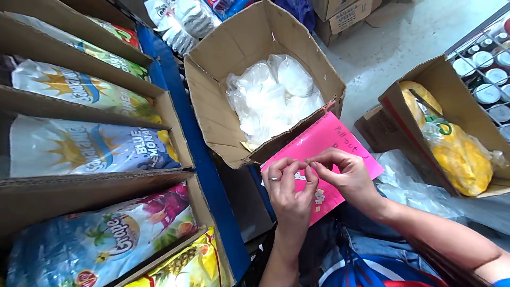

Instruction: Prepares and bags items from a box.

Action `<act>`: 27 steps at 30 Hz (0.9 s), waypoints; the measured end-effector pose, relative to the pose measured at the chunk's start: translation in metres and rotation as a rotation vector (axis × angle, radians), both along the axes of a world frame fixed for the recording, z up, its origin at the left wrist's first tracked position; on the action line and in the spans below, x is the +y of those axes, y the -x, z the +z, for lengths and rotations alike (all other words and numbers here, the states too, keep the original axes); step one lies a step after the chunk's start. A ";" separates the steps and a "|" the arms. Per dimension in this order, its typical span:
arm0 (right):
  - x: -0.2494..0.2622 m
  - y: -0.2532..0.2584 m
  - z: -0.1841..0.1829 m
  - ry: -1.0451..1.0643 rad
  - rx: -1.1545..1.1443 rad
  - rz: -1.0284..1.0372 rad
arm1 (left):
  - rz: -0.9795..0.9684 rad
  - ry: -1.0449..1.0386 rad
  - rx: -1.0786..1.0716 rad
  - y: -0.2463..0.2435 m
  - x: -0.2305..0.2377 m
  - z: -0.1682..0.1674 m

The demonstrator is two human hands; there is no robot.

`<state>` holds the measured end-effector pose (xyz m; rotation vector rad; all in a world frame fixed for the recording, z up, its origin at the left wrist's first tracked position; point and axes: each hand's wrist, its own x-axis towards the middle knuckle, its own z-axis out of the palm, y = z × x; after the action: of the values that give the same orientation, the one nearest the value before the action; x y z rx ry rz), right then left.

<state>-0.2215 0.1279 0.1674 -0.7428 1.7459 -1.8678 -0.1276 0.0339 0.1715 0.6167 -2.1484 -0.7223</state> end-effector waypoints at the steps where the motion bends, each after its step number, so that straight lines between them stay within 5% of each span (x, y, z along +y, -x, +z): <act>1: -0.001 0.001 0.000 -0.006 -0.005 0.006 | -0.024 -0.085 0.016 -0.001 -0.002 0.000; 6: -0.015 0.025 -0.003 -0.084 0.082 -0.007 | -0.082 -0.490 0.120 -0.011 -0.027 0.004; 13: -0.083 0.118 -0.038 -0.286 0.676 -0.015 | 0.207 -0.485 0.066 -0.004 -0.107 -0.011; 19: -0.145 0.170 -0.062 -0.979 0.646 0.416 | 0.324 -0.448 -0.084 0.015 -0.165 -0.041; 27: -0.231 0.174 -0.064 -1.154 0.722 0.638 | 0.390 -0.499 -0.248 0.020 -0.183 -0.067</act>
<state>-0.3955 -0.1028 0.1029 -1.2760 2.1776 -0.0161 -0.1478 -0.1493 0.1040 1.4076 -1.9722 -1.0054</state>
